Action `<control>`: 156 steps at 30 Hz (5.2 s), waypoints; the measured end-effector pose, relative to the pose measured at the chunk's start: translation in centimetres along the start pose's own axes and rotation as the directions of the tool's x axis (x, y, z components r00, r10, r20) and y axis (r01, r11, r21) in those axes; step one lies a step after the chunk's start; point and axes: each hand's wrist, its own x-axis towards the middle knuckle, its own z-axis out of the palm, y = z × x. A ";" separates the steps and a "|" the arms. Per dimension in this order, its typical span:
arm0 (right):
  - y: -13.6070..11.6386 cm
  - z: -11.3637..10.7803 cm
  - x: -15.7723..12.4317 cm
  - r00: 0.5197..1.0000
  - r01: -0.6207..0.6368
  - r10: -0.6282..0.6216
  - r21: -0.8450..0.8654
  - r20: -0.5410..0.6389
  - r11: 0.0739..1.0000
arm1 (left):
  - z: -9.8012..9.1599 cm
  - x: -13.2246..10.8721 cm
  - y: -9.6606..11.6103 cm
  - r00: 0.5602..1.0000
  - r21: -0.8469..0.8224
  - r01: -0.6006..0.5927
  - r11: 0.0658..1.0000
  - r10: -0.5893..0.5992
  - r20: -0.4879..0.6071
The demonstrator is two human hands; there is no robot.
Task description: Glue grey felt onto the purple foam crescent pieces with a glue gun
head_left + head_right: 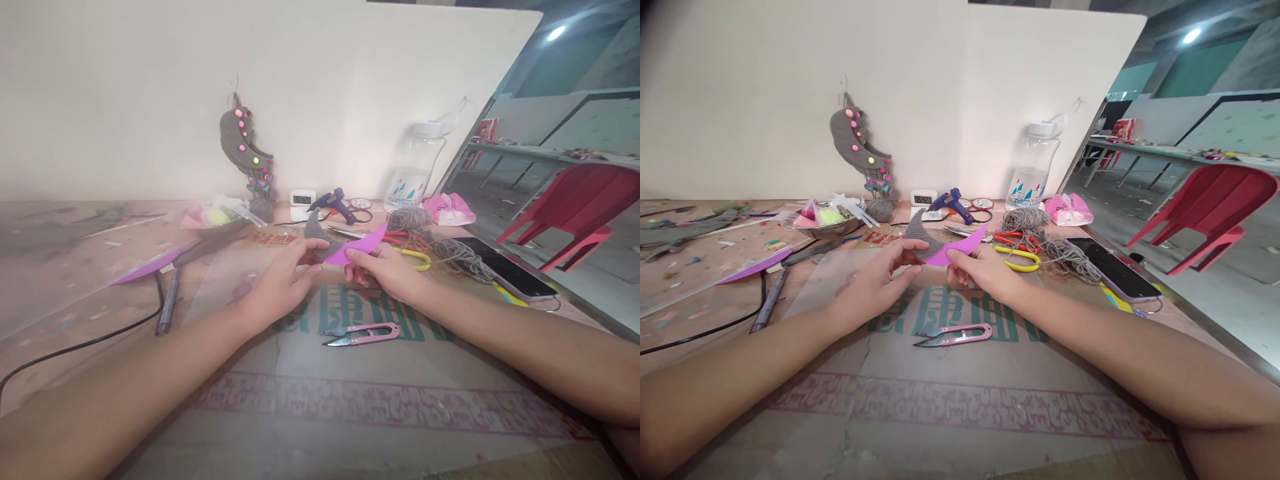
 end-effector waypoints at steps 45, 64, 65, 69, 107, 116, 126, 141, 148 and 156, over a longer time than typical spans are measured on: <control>0.4 0.4 0.2 0.990 0.114 -0.117 -0.038 -0.083 0.993 | -0.5 1.0 -1.0 0.944 -0.412 0.300 0.860 -0.331 -0.003; -0.2 0.4 0.1 0.993 0.035 -0.038 -0.025 -0.110 0.999 | -0.6 1.0 -0.5 0.956 -0.420 0.274 0.865 -0.291 0.024; -0.3 0.4 0.0 0.994 0.006 -0.007 -0.009 -0.107 1.000 | -0.5 1.0 -0.3 0.959 -0.410 0.268 0.872 -0.281 0.030; -0.6 0.6 -0.1 0.993 -0.046 0.048 0.028 -0.106 0.999 | -0.4 0.9 0.2 0.969 -0.383 0.246 0.891 -0.240 0.063; -0.6 0.7 -0.2 0.999 0.015 -0.014 -0.034 0.033 0.999 | 0.1 0.4 -0.1 0.954 -0.257 0.289 0.922 -0.256 0.155; -0.1 0.3 -0.2 0.997 0.078 -0.078 0.109 0.001 0.991 | 0.1 0.4 -0.1 0.948 -0.274 0.310 0.910 -0.273 0.166; -0.3 0.3 -0.2 0.996 0.079 -0.082 0.099 0.023 0.992 | 0.0 0.4 -0.1 0.952 -0.250 0.290 0.924 -0.254 0.170; -0.5 0.4 0.0 0.996 -0.012 0.009 0.024 0.091 1.000 | -0.1 0.7 0.2 0.954 -0.273 0.297 0.915 -0.298 0.040; -0.9 0.6 0.0 0.993 0.041 -0.036 -0.049 0.115 0.998 | -0.1 0.6 -0.1 0.960 -0.240 0.278 0.930 -0.273 0.055; -0.4 0.6 0.2 0.989 0.010 0.005 -0.100 0.146 0.995 | -0.1 0.7 -0.3 0.965 -0.290 0.249 0.924 -0.261 -0.002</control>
